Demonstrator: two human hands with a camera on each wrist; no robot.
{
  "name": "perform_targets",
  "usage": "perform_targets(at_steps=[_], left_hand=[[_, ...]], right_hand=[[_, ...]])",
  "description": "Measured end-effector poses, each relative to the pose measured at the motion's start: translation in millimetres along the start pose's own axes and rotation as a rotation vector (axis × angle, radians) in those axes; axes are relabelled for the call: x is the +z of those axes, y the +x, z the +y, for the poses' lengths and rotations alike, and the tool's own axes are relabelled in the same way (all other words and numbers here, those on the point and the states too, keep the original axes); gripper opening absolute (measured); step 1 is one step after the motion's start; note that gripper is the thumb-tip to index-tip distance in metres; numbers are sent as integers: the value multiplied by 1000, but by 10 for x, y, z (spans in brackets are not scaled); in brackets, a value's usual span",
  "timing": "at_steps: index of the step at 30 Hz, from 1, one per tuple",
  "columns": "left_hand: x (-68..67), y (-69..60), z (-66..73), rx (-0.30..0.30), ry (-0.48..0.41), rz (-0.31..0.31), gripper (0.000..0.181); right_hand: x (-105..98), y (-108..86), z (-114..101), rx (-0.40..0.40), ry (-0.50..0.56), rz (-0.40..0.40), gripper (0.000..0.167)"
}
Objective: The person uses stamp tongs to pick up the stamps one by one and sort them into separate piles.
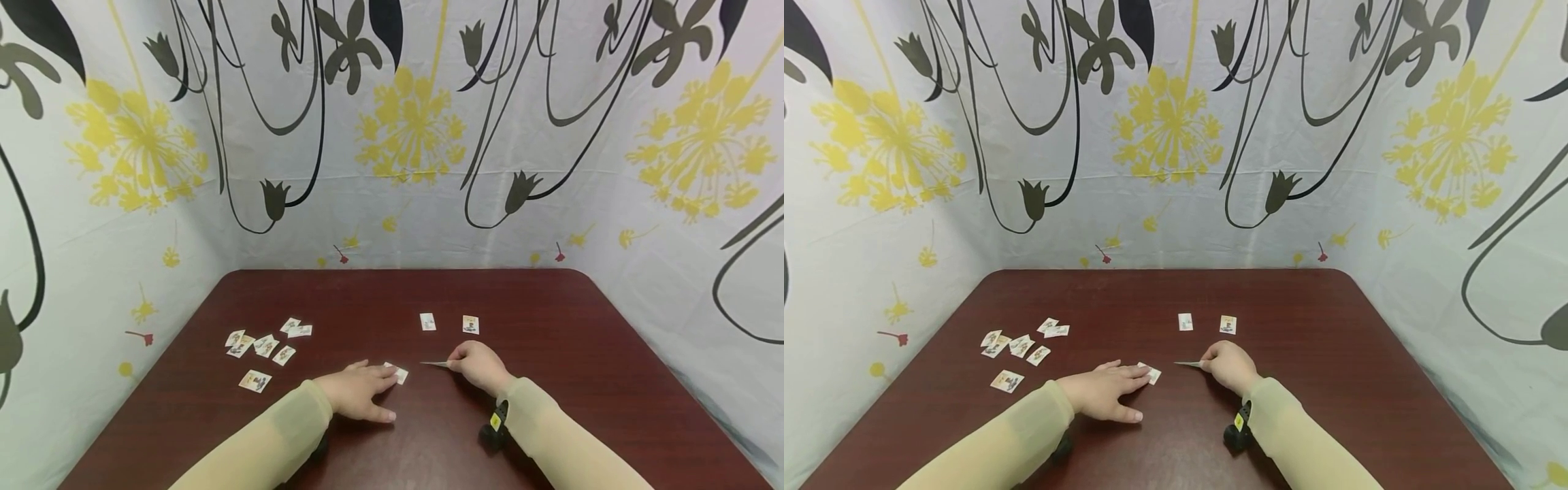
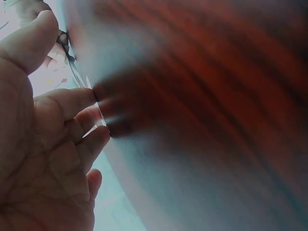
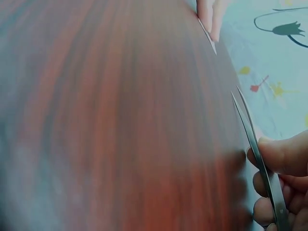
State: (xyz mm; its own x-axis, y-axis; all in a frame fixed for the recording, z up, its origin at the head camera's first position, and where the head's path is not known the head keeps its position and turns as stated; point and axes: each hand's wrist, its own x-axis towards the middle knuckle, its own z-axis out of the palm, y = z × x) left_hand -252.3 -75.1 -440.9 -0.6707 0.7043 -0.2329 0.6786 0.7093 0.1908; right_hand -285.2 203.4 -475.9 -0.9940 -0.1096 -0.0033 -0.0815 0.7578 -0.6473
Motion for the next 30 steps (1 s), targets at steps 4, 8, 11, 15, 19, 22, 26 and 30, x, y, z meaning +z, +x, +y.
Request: perform_targets(at_steps=[4,8,11,15,19,22,26,30], left_hand=[[3,31,-10,1,-11,-1,77],[-2,49,-17,0,-21,-2,76],[-7,58,-21,1,-28,-2,76],[-4,67,-32,0,-37,-2,76],[4,72,-36,2,-42,3,76],[7,75,-37,4,-48,8,76],[11,75,-40,4,-56,10,76],[8,73,-40,3,-58,8,76]], right_hand=[[34,-2,-54,-18,-16,0,13],[60,-2,-98,-34,-28,-1,14],[73,-5,-126,-35,-19,-7,14],[87,-2,-154,-35,-9,-15,14],[94,5,-187,-23,-4,-26,13],[107,10,-205,-7,2,-38,13],[132,16,-217,3,16,-46,13],[143,7,-228,10,24,-48,14]])
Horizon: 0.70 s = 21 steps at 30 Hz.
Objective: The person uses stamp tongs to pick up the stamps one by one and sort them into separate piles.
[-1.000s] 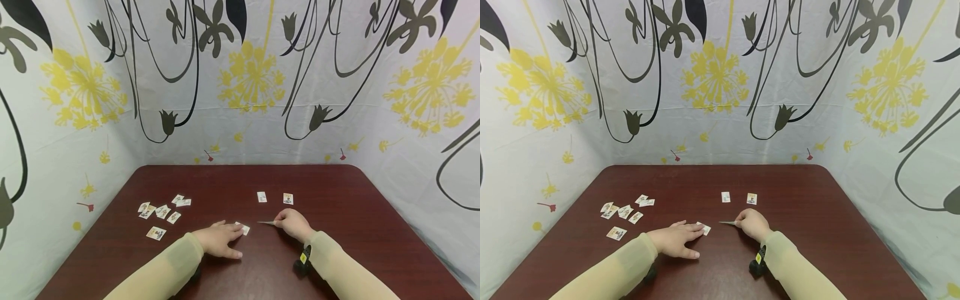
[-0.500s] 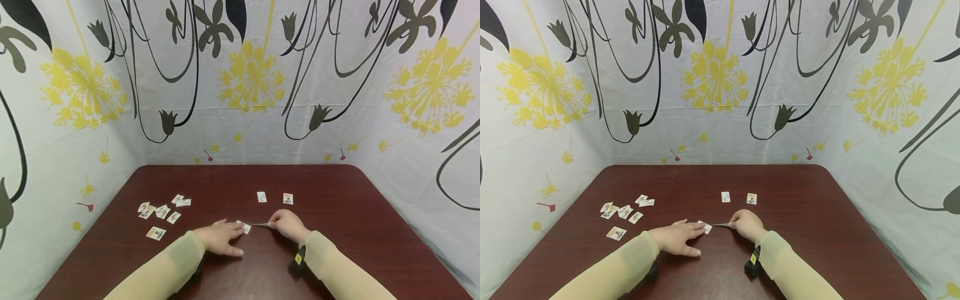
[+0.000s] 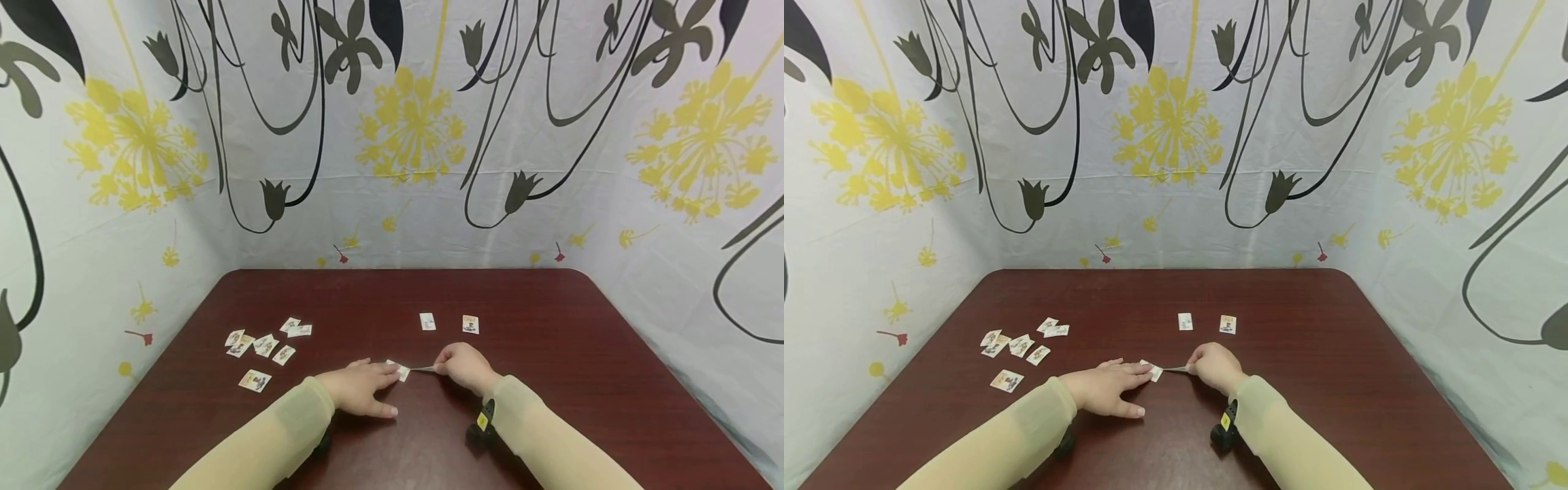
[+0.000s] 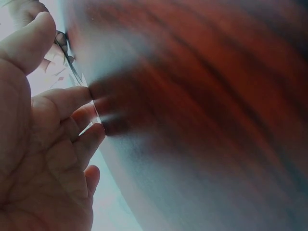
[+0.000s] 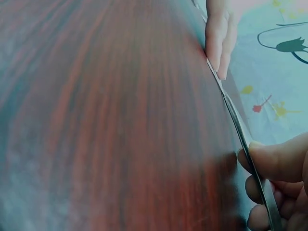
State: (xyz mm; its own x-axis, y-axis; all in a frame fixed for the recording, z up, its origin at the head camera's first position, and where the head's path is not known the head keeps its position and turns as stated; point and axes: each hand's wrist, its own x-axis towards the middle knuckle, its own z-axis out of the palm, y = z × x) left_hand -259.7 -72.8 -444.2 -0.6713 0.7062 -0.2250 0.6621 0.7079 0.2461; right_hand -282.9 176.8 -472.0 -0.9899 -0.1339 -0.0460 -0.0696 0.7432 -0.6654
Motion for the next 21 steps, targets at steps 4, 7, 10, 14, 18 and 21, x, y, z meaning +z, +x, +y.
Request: perform_targets(at_steps=[4,7,10,14,18,21], left_hand=[[1,-1,-1,0,5,0,76],[12,4,-2,-4,20,4,76],[23,14,-1,-8,48,16,77],[29,23,2,-14,71,29,78],[33,31,4,-13,73,29,77],[35,32,8,-1,80,30,77]], right_hand=[[8,-3,4,1,-10,3,15],[15,-1,11,-1,-14,6,16],[17,-8,20,-1,-18,10,16],[20,-24,29,-6,-27,14,16],[20,-46,26,-11,-27,18,16],[19,-66,22,-10,-21,15,17]])
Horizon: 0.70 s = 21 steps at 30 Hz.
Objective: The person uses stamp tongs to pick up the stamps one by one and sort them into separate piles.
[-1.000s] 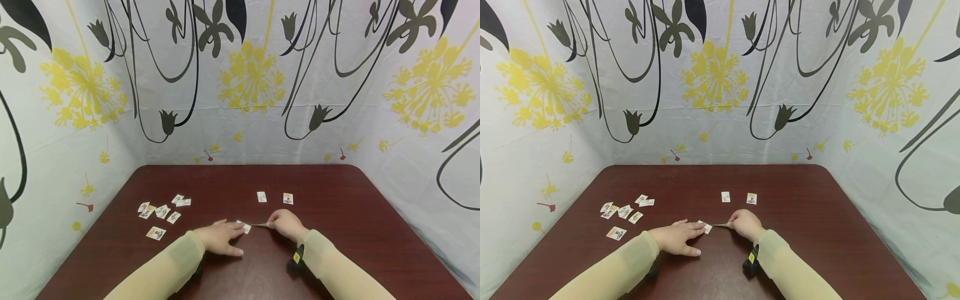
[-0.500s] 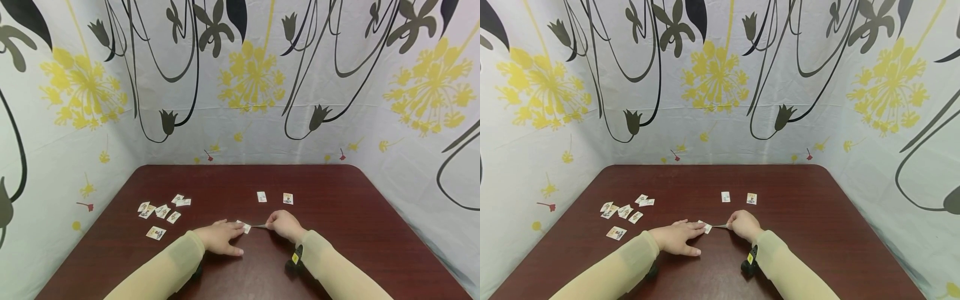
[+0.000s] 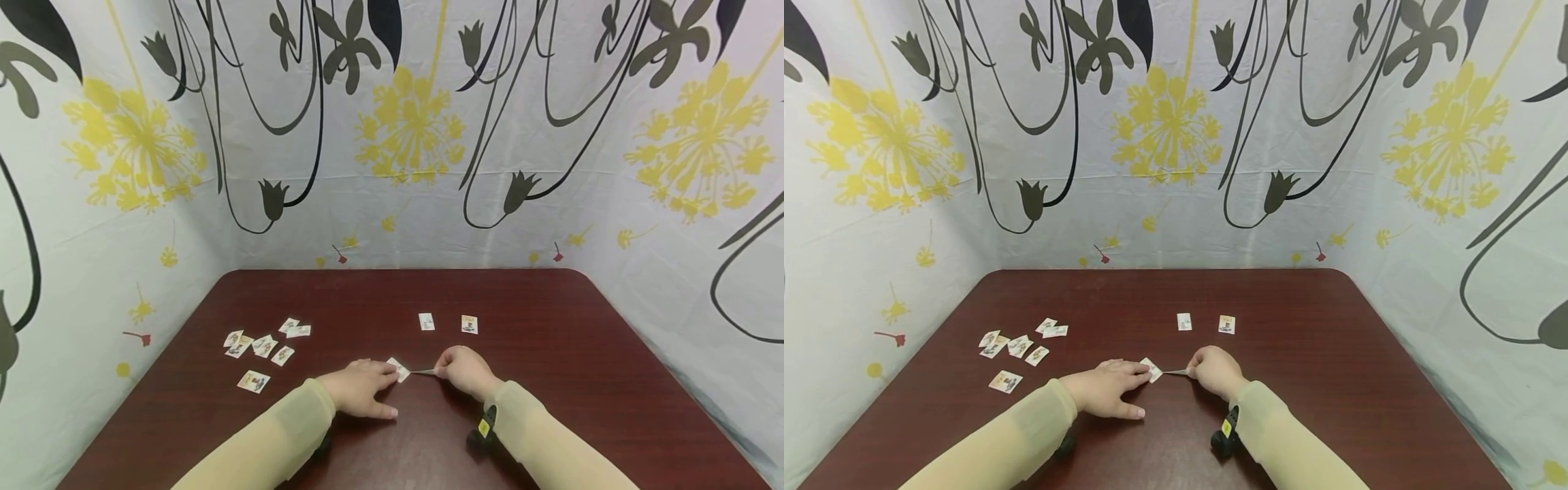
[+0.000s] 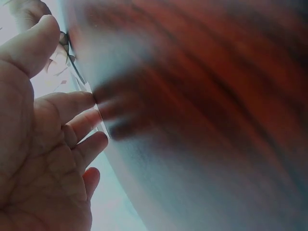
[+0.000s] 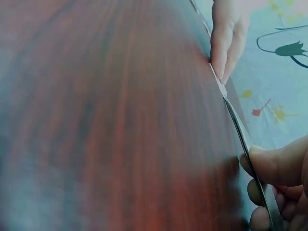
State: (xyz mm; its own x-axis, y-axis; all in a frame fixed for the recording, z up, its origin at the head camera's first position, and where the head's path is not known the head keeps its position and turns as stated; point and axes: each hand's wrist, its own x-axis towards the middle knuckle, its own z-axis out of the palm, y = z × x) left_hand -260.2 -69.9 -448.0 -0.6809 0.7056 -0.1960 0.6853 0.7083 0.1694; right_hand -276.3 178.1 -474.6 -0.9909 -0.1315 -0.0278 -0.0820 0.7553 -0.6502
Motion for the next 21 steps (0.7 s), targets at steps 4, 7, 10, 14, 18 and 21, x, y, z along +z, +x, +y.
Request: perform_targets(at_steps=[4,7,10,14,18,21], left_hand=[[-2,-7,11,14,4,0,76],[-8,-16,17,15,-1,-2,74],[-21,-27,24,10,-18,-5,73],[-36,-39,31,6,-40,-9,73],[-38,-42,33,8,-46,-8,73],[-35,-42,32,8,-48,-7,74]], right_hand=[[7,-37,-9,-6,-7,-2,18],[11,-59,-21,-22,-21,8,18],[10,-72,-32,-36,-27,13,17],[17,-59,-45,-30,-20,10,17],[24,-28,-61,-21,-22,15,16],[28,-1,-76,-20,-25,16,16]])
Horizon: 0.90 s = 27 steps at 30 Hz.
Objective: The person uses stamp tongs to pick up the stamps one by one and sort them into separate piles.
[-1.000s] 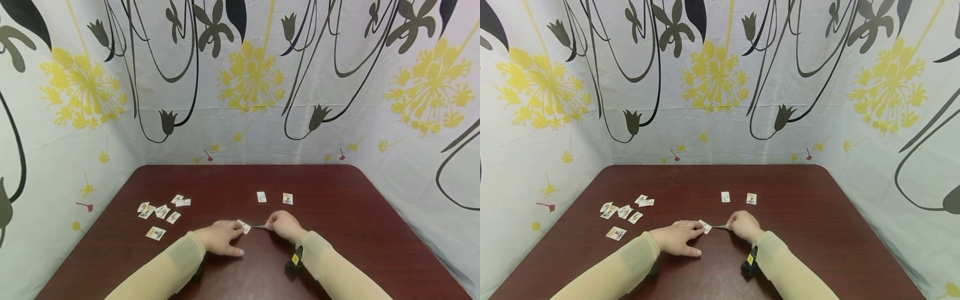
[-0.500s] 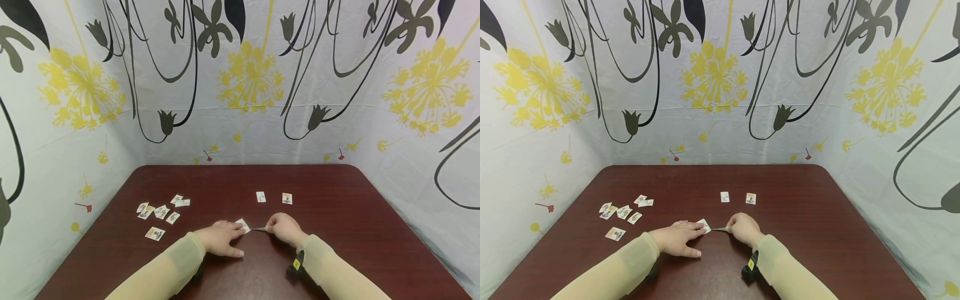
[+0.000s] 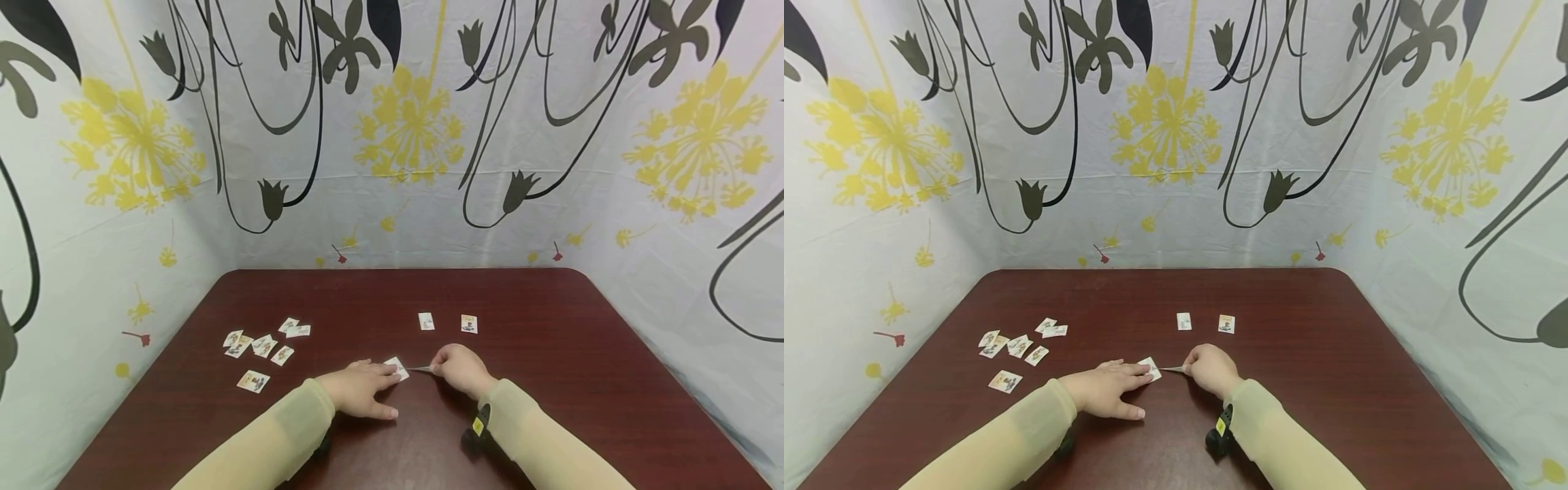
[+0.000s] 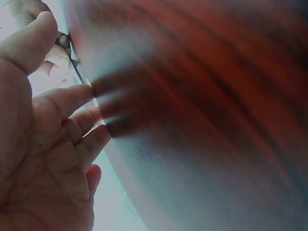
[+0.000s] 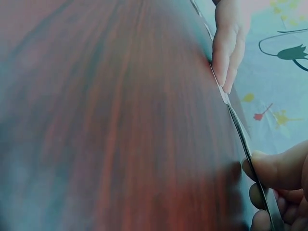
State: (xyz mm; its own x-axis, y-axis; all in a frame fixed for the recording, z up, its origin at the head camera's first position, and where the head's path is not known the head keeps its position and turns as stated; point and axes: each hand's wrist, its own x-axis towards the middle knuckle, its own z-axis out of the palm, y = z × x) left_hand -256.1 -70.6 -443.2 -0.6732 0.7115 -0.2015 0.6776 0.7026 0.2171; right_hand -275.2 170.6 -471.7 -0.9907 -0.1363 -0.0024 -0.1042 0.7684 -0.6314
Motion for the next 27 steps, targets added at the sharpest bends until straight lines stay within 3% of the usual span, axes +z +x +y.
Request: perform_targets(at_steps=[8,27], left_hand=[[-5,-4,-9,9,7,4,73],[-6,-12,-21,-23,21,-10,75]], right_hand=[[35,59,-14,-2,-6,16,16],[8,-24,16,34,-26,28,15]])
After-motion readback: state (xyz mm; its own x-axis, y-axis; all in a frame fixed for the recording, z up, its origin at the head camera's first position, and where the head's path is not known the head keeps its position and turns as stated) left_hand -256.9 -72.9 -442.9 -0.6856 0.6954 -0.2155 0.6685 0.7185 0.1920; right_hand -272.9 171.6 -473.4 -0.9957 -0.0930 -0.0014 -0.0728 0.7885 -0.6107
